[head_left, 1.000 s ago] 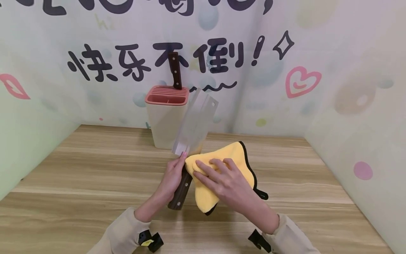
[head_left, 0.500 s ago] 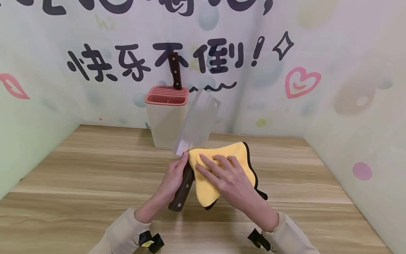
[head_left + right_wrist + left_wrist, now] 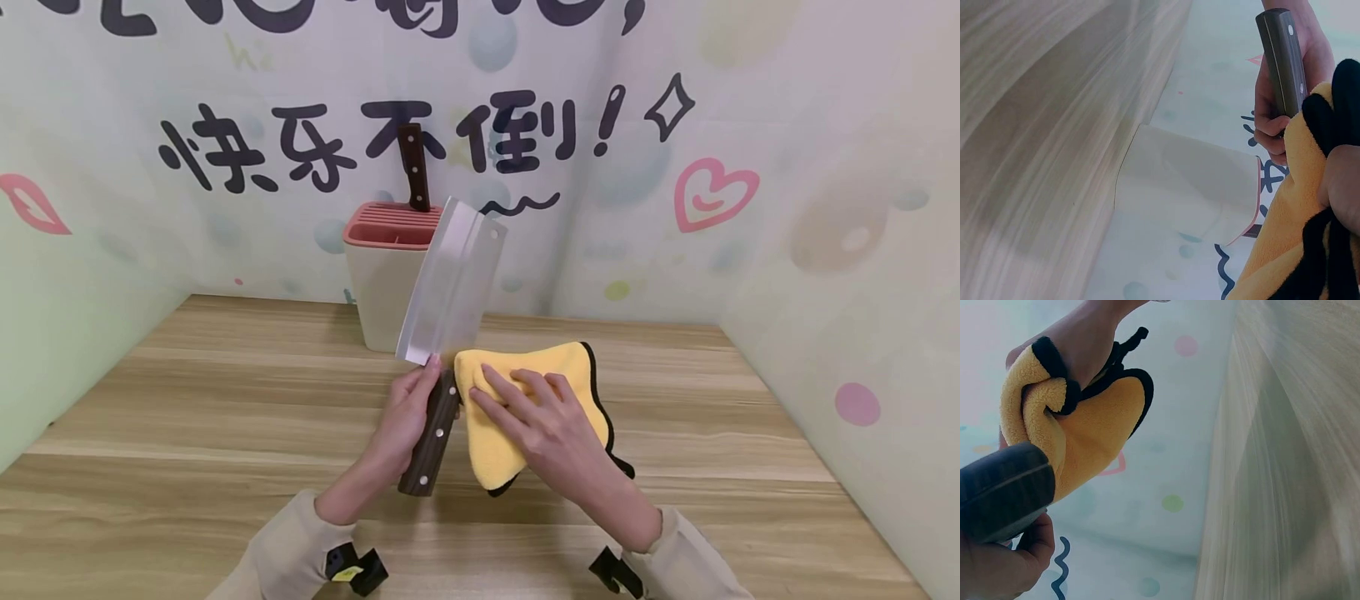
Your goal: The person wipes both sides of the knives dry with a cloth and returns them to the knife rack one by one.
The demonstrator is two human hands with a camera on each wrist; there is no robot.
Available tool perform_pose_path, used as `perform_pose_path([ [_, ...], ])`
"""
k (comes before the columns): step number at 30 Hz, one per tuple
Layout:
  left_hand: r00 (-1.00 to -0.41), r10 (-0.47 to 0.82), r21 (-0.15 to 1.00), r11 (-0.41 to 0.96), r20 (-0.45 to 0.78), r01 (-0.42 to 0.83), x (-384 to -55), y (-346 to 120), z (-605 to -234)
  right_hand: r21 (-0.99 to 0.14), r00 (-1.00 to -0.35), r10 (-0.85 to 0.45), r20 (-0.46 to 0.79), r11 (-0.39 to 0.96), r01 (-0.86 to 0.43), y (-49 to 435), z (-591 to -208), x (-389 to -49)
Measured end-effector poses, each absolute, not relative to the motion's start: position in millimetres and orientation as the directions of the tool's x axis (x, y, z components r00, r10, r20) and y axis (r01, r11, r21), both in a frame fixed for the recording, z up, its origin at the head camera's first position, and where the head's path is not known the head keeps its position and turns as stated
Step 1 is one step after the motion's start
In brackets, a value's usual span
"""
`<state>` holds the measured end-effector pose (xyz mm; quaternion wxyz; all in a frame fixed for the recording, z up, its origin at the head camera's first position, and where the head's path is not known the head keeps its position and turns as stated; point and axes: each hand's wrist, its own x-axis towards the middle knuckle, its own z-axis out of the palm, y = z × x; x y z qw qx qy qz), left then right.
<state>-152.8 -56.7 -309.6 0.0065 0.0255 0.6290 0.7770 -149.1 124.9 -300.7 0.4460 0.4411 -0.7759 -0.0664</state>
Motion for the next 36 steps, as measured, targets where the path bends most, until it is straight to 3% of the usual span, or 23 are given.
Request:
perform_pose_path([
  [12, -0.999, 0.01, 0.979, -0.2, 0.043, 0.04, -155, -56, -311, 0.479, -0.186, -0.745, 0.641, 0.578, -0.661, 123, -306, -144],
  [36, -0.999, 0.025, 0.97, -0.24, 0.035, 0.028, -161, -58, -310, 0.584, -0.047, -0.832, 0.553, 0.427, -0.69, 113, -309, -123],
])
